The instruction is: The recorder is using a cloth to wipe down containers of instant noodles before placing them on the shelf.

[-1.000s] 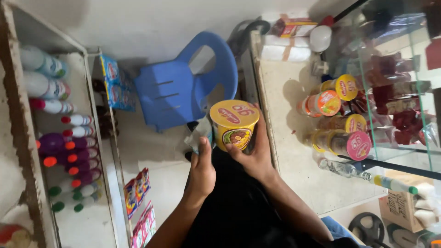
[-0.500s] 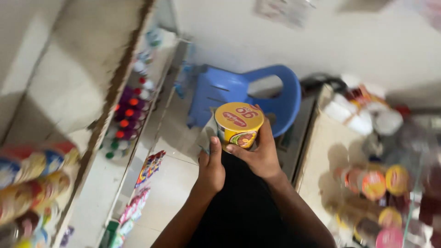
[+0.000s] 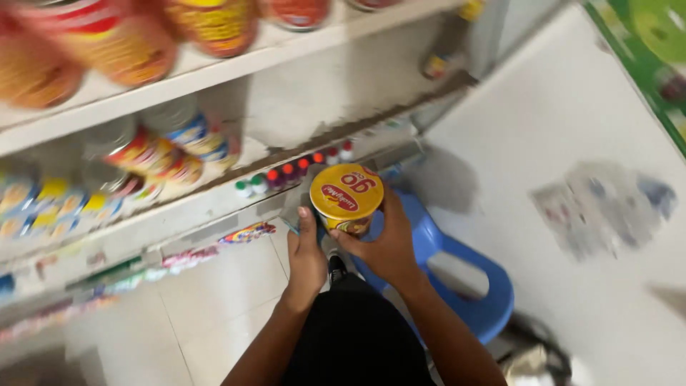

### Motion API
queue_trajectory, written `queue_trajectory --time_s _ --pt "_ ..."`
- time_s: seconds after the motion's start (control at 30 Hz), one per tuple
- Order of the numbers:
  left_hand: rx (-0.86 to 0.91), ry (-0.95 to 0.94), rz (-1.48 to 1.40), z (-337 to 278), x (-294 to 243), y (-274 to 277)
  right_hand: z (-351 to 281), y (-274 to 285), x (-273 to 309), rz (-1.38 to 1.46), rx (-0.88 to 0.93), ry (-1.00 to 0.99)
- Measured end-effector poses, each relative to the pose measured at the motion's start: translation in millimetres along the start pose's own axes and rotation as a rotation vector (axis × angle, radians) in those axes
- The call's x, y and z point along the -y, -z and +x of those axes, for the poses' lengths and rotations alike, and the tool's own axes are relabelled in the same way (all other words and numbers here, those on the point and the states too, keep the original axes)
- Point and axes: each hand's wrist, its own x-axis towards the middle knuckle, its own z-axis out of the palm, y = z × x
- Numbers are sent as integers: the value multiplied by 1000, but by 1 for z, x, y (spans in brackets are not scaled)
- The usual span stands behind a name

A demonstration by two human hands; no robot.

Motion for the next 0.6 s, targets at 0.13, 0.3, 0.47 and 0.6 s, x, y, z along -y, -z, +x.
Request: queue_trajectory --time_s 0.13,0.3,0.47,0.6 --pt "-171 -90 -108 6 1 13 27 -18 -18 -7 159 70" --pt "-330 -39 -108 11 43 40 19 -43 -18 126 223 49" --pt "-228 -97 -133 -2 25 34 14 -54 -40 137 187 119" --pt "-143 -40 -28 -27 -39 20 55 -41 -68 28 45 257"
